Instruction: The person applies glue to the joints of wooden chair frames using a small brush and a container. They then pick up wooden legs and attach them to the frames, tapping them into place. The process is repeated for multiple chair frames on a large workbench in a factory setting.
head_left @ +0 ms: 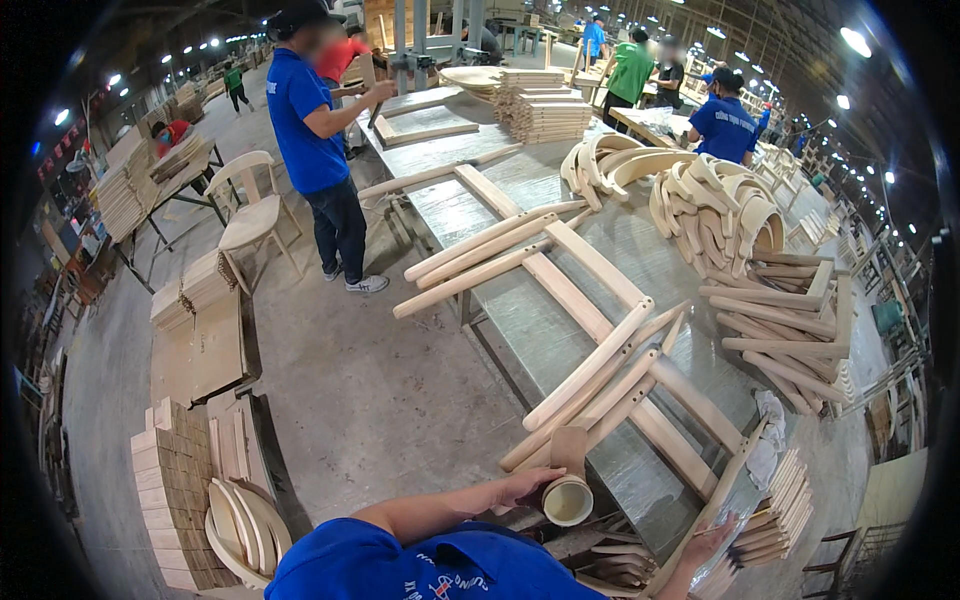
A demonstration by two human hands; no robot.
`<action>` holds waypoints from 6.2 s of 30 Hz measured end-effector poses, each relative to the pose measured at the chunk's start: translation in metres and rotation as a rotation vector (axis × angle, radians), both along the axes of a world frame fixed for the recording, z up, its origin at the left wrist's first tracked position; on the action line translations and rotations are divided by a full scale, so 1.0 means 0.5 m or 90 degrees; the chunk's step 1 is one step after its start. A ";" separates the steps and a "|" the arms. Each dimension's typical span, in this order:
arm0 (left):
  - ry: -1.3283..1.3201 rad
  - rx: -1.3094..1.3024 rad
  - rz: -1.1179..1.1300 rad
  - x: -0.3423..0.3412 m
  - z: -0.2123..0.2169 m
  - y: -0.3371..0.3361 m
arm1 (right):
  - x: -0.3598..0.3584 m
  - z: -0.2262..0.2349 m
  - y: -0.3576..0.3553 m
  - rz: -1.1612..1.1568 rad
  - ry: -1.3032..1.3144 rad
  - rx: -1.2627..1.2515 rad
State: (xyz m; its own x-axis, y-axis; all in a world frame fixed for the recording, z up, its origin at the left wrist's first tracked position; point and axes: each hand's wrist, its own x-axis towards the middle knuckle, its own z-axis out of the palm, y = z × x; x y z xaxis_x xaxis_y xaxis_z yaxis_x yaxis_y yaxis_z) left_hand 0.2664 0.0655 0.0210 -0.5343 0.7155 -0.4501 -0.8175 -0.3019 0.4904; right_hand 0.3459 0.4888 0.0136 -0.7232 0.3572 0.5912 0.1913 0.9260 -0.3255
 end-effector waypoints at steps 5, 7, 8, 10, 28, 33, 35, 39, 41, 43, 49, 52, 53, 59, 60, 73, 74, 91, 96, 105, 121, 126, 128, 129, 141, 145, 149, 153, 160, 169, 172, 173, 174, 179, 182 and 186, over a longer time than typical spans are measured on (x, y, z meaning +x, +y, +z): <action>0.007 -0.034 -0.038 -0.006 -0.017 -0.004 | -0.005 0.000 -0.016 -0.044 -0.020 -0.038; 0.005 -0.050 -0.031 -0.005 -0.014 -0.002 | -0.004 0.005 -0.015 -0.009 0.010 -0.020; 0.005 -0.059 -0.025 -0.004 -0.016 -0.001 | -0.005 0.008 -0.015 0.011 0.026 -0.012; 0.015 -0.024 -0.025 -0.004 -0.021 -0.003 | -0.006 0.010 -0.019 -0.018 0.002 0.039; 0.015 -0.066 -0.022 0.000 -0.020 -0.005 | -0.007 0.009 -0.021 -0.005 0.004 0.027; 0.008 -0.079 -0.039 0.001 0.003 -0.009 | -0.004 0.008 -0.022 -0.029 0.001 0.017; -0.010 -0.067 -0.064 -0.004 0.011 -0.010 | -0.002 0.009 -0.018 -0.023 -0.003 0.025; 0.010 -0.124 -0.040 0.002 0.033 -0.013 | -0.004 0.008 -0.017 -0.017 -0.002 0.043; 0.010 -0.075 -0.048 0.000 0.032 -0.013 | -0.002 0.009 -0.018 -0.024 -0.016 0.045; 0.016 -0.106 -0.040 0.001 0.040 -0.012 | 0.001 0.010 -0.015 -0.019 -0.009 0.042; 0.015 -0.042 -0.023 -0.001 -0.021 -0.003 | -0.004 0.012 -0.015 -0.004 0.017 0.052; 0.008 -0.046 -0.020 -0.002 -0.026 -0.003 | -0.003 0.009 -0.020 0.013 0.026 0.009; 0.006 -0.054 -0.020 -0.002 -0.020 -0.004 | -0.001 0.008 -0.021 0.019 0.029 -0.017; 0.004 -0.045 -0.020 0.000 0.000 -0.004 | 0.000 0.005 -0.019 -0.008 0.021 0.039; 0.006 -0.042 -0.020 0.000 0.003 -0.004 | 0.001 0.004 -0.016 -0.006 0.023 0.026; 0.008 -0.021 -0.021 -0.001 -0.019 -0.006 | -0.004 0.005 -0.014 -0.012 0.012 0.078; 0.009 -0.015 -0.019 -0.002 -0.014 -0.005 | -0.004 0.003 -0.014 -0.020 0.009 0.063; -0.016 -0.024 -0.016 -0.004 -0.010 -0.007 | -0.001 -0.008 -0.003 -0.004 -0.002 0.033; -0.003 -0.044 -0.018 -0.002 0.004 -0.010 | -0.002 -0.002 -0.007 -0.046 -0.030 0.043; -0.002 -0.013 -0.026 -0.005 -0.026 -0.006 | -0.002 0.007 -0.018 -0.029 -0.020 0.072; 0.005 -0.039 -0.032 -0.003 -0.023 -0.010 | -0.002 0.003 -0.007 -0.018 -0.031 0.037; -0.010 -0.002 -0.014 -0.002 -0.008 -0.009 | 0.003 0.002 -0.005 -0.004 -0.017 0.009; -0.019 -0.002 -0.013 0.000 -0.005 -0.010 | 0.005 0.006 -0.006 -0.005 -0.027 0.000; -0.021 -0.006 -0.011 0.000 -0.006 -0.011 | 0.002 0.005 -0.010 -0.003 -0.004 -0.026; -0.032 0.034 -0.022 0.002 -0.012 -0.016 | -0.004 0.008 -0.020 0.010 0.027 0.010; 0.009 0.069 -0.015 0.004 -0.001 -0.017 | 0.001 0.010 -0.020 -0.017 -0.016 0.042; 0.015 0.081 -0.011 0.002 -0.025 -0.012 | 0.001 0.011 -0.014 -0.003 -0.016 0.020; 0.022 0.117 -0.020 0.000 -0.029 -0.011 | 0.001 0.007 -0.012 -0.014 -0.014 0.064; 0.045 0.134 -0.022 -0.002 -0.028 -0.012 | -0.002 0.005 -0.009 -0.024 -0.026 0.070; 0.051 0.109 -0.025 -0.001 -0.039 -0.016 | -0.004 0.004 -0.008 -0.010 -0.034 0.078; 0.062 0.124 -0.034 -0.004 -0.038 -0.012 | 0.001 -0.001 0.003 -0.003 -0.006 0.110; 0.063 0.121 -0.034 -0.003 -0.035 -0.014 | -0.002 -0.003 0.003 0.006 0.006 0.122; 0.067 0.125 -0.031 -0.004 -0.032 -0.015 | -0.001 -0.003 0.002 0.003 -0.006 0.124; 0.068 0.151 -0.033 -0.005 -0.030 -0.014 | -0.007 -0.006 -0.003 0.014 0.029 0.176; 0.097 0.138 -0.037 -0.005 -0.010 -0.017 | -0.002 -0.004 0.000 0.025 0.036 0.167; 0.097 0.164 -0.024 -0.002 -0.011 -0.017 | -0.004 0.004 -0.009 -0.024 -0.032 0.130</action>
